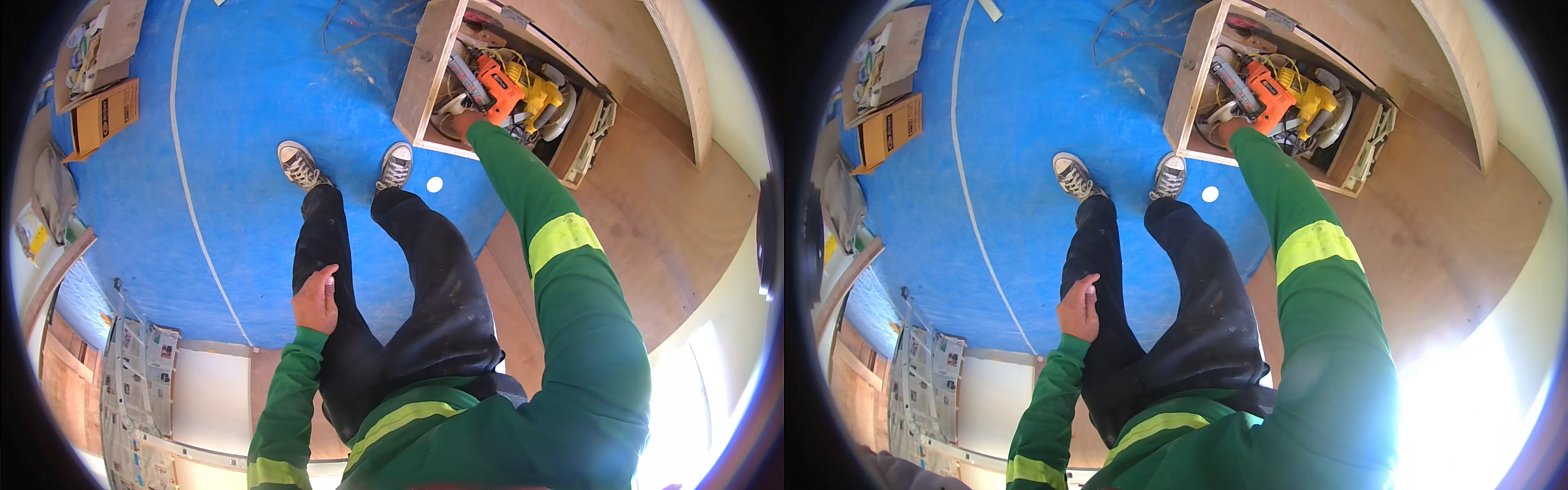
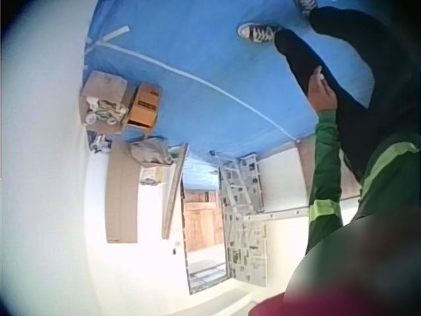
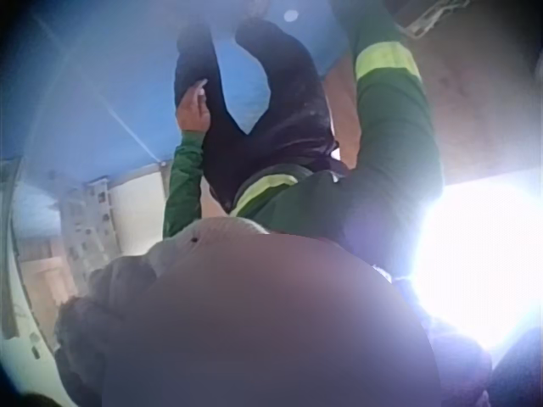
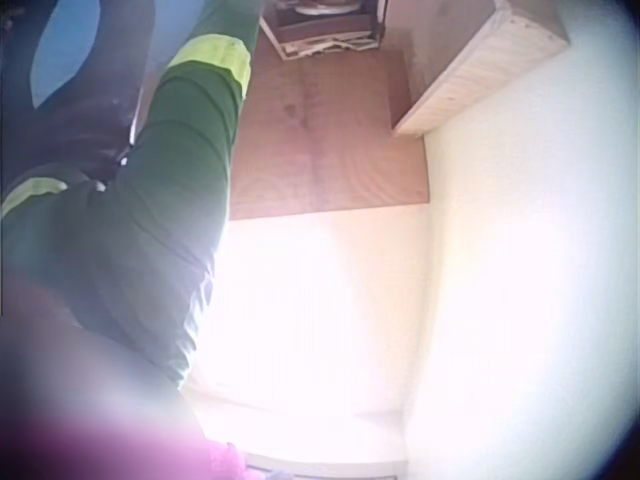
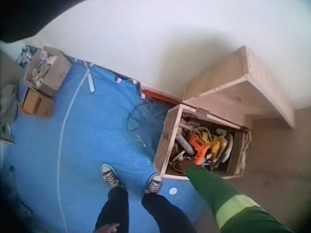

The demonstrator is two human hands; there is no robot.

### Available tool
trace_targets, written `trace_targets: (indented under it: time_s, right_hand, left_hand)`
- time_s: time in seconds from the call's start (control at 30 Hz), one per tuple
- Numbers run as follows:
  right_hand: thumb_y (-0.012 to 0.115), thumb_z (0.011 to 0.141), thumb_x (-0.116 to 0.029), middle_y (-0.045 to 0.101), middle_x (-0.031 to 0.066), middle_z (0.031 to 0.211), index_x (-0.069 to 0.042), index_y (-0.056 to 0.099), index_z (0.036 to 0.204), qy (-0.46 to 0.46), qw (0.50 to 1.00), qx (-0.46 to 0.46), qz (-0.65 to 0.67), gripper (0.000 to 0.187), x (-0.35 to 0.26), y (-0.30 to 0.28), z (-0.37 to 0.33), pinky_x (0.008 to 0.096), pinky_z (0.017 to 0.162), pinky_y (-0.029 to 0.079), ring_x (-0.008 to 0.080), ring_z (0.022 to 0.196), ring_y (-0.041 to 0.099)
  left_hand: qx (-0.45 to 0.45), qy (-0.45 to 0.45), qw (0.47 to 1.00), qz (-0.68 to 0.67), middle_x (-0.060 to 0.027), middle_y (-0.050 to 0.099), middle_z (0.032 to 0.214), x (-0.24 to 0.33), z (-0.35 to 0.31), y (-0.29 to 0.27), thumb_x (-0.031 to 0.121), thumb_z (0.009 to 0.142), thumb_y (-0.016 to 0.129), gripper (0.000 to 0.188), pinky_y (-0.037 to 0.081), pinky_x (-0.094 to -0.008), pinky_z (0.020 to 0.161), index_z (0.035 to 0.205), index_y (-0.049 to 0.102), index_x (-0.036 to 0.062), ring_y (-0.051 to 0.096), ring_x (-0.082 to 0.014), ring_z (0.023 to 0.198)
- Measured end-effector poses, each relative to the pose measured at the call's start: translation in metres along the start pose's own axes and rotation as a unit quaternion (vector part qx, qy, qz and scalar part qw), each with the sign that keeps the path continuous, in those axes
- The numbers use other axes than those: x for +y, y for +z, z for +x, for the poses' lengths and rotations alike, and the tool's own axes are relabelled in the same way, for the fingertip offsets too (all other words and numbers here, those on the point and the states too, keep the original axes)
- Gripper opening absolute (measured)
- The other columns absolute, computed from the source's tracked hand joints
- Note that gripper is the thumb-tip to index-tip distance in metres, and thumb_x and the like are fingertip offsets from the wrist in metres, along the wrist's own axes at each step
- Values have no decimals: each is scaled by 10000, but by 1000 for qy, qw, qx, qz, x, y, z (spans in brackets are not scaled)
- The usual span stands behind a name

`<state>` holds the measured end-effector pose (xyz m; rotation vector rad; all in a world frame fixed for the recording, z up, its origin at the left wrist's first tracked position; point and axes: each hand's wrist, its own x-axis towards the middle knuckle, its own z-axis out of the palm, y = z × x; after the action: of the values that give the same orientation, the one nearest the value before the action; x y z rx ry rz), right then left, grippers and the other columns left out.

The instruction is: The person uses a yellow electric planer on a wooden board, then switches to a cordless drill to attach a drill bit. They move to another room, open a wooden storage box, and prepare an orange drill with a bit before placing it back.

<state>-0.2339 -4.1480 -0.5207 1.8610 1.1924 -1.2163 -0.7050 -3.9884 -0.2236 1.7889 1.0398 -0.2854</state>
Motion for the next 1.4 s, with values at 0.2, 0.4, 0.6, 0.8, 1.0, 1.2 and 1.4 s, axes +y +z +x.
trace_targets:
  time_s: [0.2,0.4,0.6,0.8,1.0,1.2,1.4]
  right_hand:
    - [592,998,-171,614,225,1390,11,629,1356,44,998,52,12,403,-15,-3,-36,554,984,570,403,1291,622]
    - [520,1020,-182,628,236,1334,23,604,1320,21,994,103,30,373,-6,10,-38,542,1014,546,396,1250,634]
    - [508,1022,-159,587,263,1361,39,536,1317,75,994,66,47,356,-12,8,-26,566,1044,526,441,1253,625]
    - [520,1007,-123,587,271,1325,27,509,1279,63,989,75,108,312,-11,12,-23,564,1030,538,446,1228,646]
    - [510,1005,-126,571,298,1358,17,508,1303,62,989,92,97,330,-11,6,-41,554,1047,516,453,1253,642]
    - [601,948,-115,576,272,1397,50,494,1313,110,984,64,127,415,-13,4,-39,543,1053,510,431,1311,601]
    - [620,933,-140,666,269,1256,116,551,1363,17,999,-31,30,505,5,26,-17,586,972,557,488,1155,664]
  left_hand:
    - [0,1,1000,7,-127,708,984,-3,3,-5,84,1065,566,242,563,-419,779,1249,722,104,706,-348,873]
    - [-19,-11,1000,11,-131,720,1013,-3,6,-10,80,1067,558,240,567,-417,786,1244,719,101,711,-359,902]
    - [-13,7,999,34,-137,736,1048,-1,11,-12,79,1067,556,228,570,-426,795,1230,713,107,716,-386,935]
    - [-3,9,999,33,-164,743,1061,-5,11,-12,75,1065,559,208,571,-442,804,1216,700,106,723,-398,943]
    - [6,15,1000,18,-177,740,1052,-5,13,-8,87,1074,552,188,569,-458,810,1211,681,91,721,-417,951]
    - [2,12,1000,17,-178,743,1072,-3,13,-8,95,1082,542,182,570,-462,830,1210,671,81,720,-425,970]
    - [-5,5,1000,21,-182,743,1082,-3,14,-8,88,1082,536,181,570,-460,841,1212,661,77,718,-427,989]
